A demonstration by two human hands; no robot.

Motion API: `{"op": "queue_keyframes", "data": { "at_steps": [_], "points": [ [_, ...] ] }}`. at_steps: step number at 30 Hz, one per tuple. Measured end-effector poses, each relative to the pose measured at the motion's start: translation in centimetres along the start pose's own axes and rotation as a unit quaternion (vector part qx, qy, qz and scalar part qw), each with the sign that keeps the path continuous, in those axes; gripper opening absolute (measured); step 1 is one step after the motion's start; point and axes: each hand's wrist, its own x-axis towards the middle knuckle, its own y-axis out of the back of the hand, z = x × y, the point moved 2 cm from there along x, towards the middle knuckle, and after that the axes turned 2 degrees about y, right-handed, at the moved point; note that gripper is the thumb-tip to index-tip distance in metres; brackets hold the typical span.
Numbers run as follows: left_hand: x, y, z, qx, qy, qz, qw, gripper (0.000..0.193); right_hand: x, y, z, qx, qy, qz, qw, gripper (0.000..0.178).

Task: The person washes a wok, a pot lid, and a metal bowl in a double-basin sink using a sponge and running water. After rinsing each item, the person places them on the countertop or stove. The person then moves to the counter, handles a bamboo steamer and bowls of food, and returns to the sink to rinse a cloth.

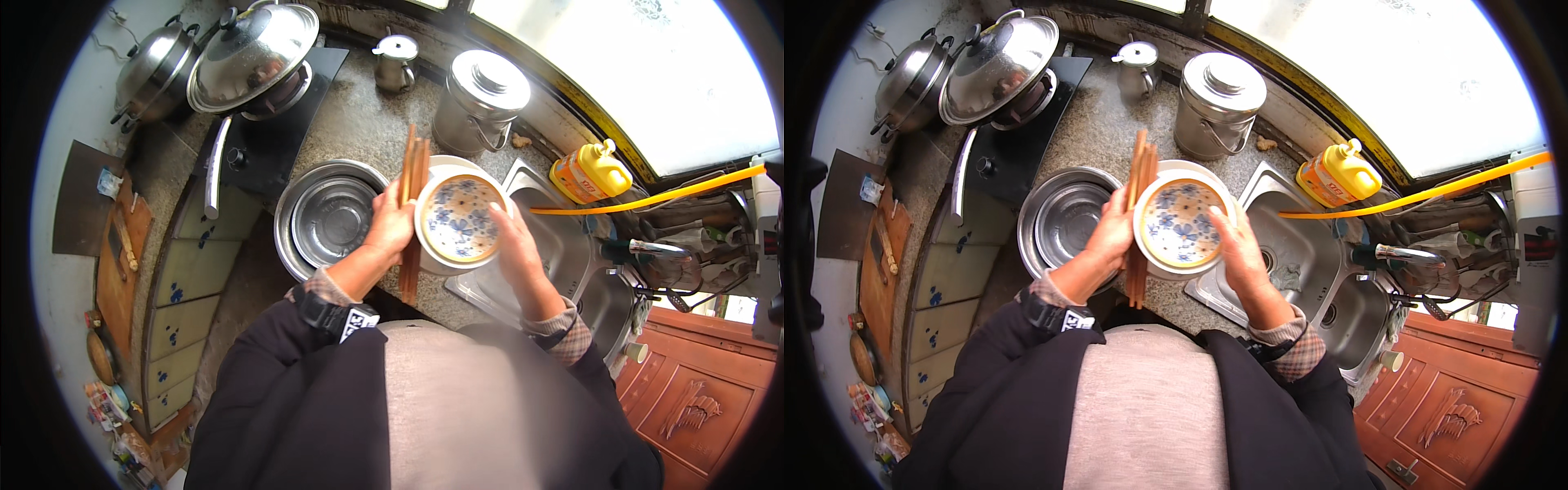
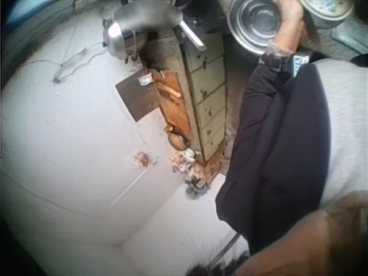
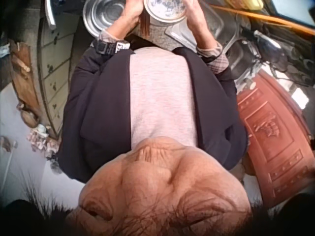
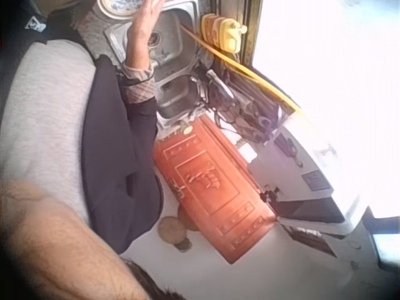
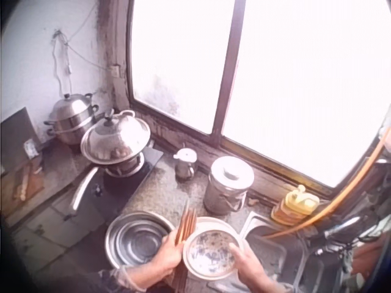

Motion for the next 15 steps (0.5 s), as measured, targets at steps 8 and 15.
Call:
{"op": "queue_keyframes", "data": {
  "at_steps": [8, 15],
  "points": [
    [-2.6, 14.7, 0.9, -0.033, 0.033, 0.094, 0.994, 0.045, 3.9, -13.4, 6.8, 0.060, -0.066, -0.115, 0.989, 0.058],
    [1.1, 19.9, -5.1, 0.082, 0.045, 0.101, 0.990, 0.043, 5.4, -16.3, 12.2, 0.057, -0.080, -0.156, 0.983, 0.055]
  ]
}}
